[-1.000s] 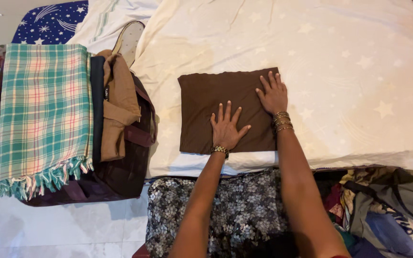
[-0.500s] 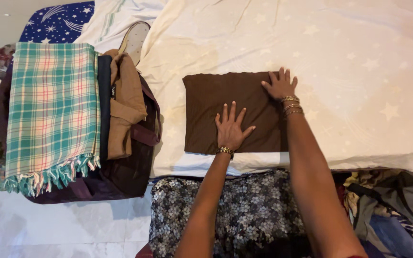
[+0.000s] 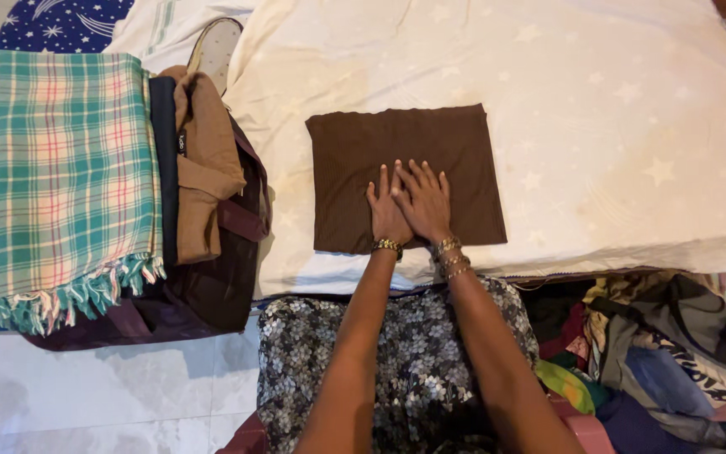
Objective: The person folds a brown cloth garment on a bed and places it into a bag.
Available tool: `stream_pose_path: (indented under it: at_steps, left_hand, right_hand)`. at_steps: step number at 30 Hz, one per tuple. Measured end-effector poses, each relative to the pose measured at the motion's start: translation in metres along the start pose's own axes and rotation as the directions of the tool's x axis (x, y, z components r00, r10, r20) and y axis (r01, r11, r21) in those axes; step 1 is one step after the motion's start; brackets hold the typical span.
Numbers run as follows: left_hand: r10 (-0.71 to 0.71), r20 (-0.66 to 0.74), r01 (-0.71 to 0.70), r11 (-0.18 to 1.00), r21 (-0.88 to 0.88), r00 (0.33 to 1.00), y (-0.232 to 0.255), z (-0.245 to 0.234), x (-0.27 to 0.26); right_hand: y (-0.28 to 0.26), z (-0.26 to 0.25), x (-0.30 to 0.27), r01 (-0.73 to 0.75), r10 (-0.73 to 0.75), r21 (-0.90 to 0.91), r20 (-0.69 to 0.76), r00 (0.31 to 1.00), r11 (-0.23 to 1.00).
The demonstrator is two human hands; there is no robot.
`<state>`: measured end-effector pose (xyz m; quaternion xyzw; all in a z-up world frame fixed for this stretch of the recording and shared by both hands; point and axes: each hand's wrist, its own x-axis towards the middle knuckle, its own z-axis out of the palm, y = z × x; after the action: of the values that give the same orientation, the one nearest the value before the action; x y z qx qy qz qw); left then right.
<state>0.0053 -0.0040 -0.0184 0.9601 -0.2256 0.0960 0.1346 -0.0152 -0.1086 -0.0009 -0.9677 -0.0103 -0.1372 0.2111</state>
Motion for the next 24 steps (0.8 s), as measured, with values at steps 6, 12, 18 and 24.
stream_pose_path:
  at_steps: [6, 12, 18, 24]
  left_hand:
    - [-0.032, -0.136, 0.026, 0.999, -0.046, 0.990, -0.001, 0.014, 0.002]
    - [-0.056, -0.068, 0.046, 0.989, -0.138, 0.996, 0.006, -0.008, 0.001]
    - [-0.045, -0.077, 0.036, 0.992, -0.121, 0.996, 0.011, -0.024, 0.000]
    - [-0.060, -0.049, 0.053, 0.989, -0.138, 0.997, 0.011, -0.024, 0.000]
  right_hand:
    - [0.038, 0.029, 0.039, -0.047, 0.035, 0.123, 0.096, 0.995, 0.991]
    - [0.049, 0.038, 0.044, -0.059, 0.043, 0.113, 0.135, 0.990, 0.992]
    - [0.045, 0.031, 0.046, -0.036, 0.028, 0.088, 0.088, 0.996, 0.995]
    - [0.039, 0.025, 0.039, -0.037, 0.044, 0.152, -0.044, 0.998, 0.988]
